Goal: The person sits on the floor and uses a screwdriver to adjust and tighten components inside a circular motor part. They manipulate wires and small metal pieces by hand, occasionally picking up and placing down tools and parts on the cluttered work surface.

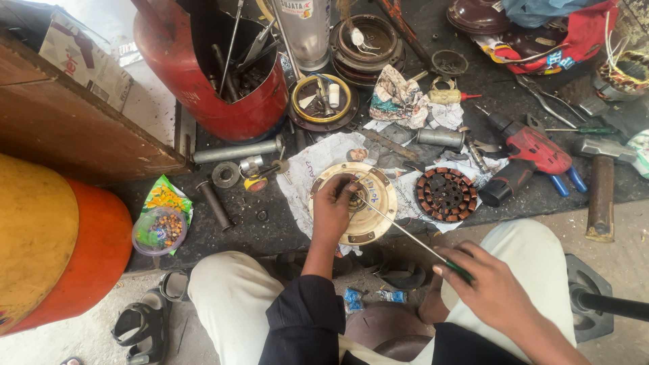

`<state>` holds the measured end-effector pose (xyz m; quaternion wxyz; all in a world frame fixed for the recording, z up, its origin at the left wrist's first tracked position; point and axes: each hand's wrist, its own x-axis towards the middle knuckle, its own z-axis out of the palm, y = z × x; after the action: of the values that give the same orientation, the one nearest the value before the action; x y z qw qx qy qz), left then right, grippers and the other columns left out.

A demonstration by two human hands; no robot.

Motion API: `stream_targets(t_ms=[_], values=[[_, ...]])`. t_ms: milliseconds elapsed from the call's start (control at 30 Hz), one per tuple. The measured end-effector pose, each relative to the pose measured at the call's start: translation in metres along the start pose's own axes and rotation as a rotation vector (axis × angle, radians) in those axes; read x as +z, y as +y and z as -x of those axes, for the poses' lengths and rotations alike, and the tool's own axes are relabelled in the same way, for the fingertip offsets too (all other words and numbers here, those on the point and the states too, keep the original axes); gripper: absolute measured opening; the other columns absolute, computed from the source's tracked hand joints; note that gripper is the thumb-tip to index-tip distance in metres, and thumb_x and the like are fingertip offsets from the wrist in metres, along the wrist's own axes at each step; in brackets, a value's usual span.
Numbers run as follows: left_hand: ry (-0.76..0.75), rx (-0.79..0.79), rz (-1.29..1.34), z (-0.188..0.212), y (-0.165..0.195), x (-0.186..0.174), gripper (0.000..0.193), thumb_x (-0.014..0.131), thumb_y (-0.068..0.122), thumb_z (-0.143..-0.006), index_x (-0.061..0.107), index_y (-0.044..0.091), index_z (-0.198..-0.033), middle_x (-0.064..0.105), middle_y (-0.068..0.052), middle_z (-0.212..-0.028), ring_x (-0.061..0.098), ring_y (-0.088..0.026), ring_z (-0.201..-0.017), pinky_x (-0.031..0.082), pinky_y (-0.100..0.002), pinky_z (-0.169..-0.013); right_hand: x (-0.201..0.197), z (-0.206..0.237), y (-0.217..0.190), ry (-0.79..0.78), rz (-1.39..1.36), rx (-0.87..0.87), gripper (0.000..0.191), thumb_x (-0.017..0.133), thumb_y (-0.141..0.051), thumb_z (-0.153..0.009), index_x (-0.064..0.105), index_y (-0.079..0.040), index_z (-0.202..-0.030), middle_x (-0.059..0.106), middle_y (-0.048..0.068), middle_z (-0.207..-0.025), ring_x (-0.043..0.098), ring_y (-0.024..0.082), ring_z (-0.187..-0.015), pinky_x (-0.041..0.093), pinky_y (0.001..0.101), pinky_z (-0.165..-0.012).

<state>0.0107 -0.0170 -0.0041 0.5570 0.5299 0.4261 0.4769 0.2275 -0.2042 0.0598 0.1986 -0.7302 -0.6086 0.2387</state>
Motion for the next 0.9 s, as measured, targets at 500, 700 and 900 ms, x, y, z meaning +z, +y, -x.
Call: stream_targets(t_ms=[500, 700, 900], values=[[-0.073, 0.014, -0.273, 0.006, 0.015, -0.009, 0.028, 0.075, 0.012, -0.091, 0.074, -0.003, -0.115, 0.079, -0.016, -0.099, 0.075, -0.016, -0.088, 0.057, -0.030, -0.081, 0.024, -0.066, 0.060, 0.484, 0.096, -0.112, 0.036, 0.072, -0.023, -0.095, 0.071, -0.013, -0.129, 0.065, 0.017, -0.120, 0.064, 0.035, -0.106, 0.051, 0.0434, -0.090], [-0.019, -0.014, -0.249, 0.003, 0.019, -0.010, 0.032, 0.079, 0.014, -0.085, 0.076, -0.002, -0.112, 0.080, -0.017, -0.095, 0.077, -0.017, -0.084, 0.059, -0.029, -0.078, 0.020, -0.112, 0.029, 0.519, 0.205, -0.399, 0.033, 0.077, -0.010, -0.081, 0.074, -0.014, -0.114, 0.069, 0.009, -0.125, 0.062, 0.033, -0.115, 0.047, 0.0456, -0.100], [-0.039, -0.121, -0.127, -0.003, 0.018, -0.017, 0.026, 0.077, 0.016, -0.089, 0.079, -0.002, -0.107, 0.081, -0.013, -0.092, 0.073, -0.013, -0.080, 0.058, -0.028, -0.074, 0.076, -0.088, -0.041, 0.237, -0.027, -0.727, 0.044, 0.068, 0.009, -0.073, 0.073, -0.002, -0.115, 0.068, 0.013, -0.118, 0.064, 0.031, -0.108, 0.054, 0.0400, -0.093]])
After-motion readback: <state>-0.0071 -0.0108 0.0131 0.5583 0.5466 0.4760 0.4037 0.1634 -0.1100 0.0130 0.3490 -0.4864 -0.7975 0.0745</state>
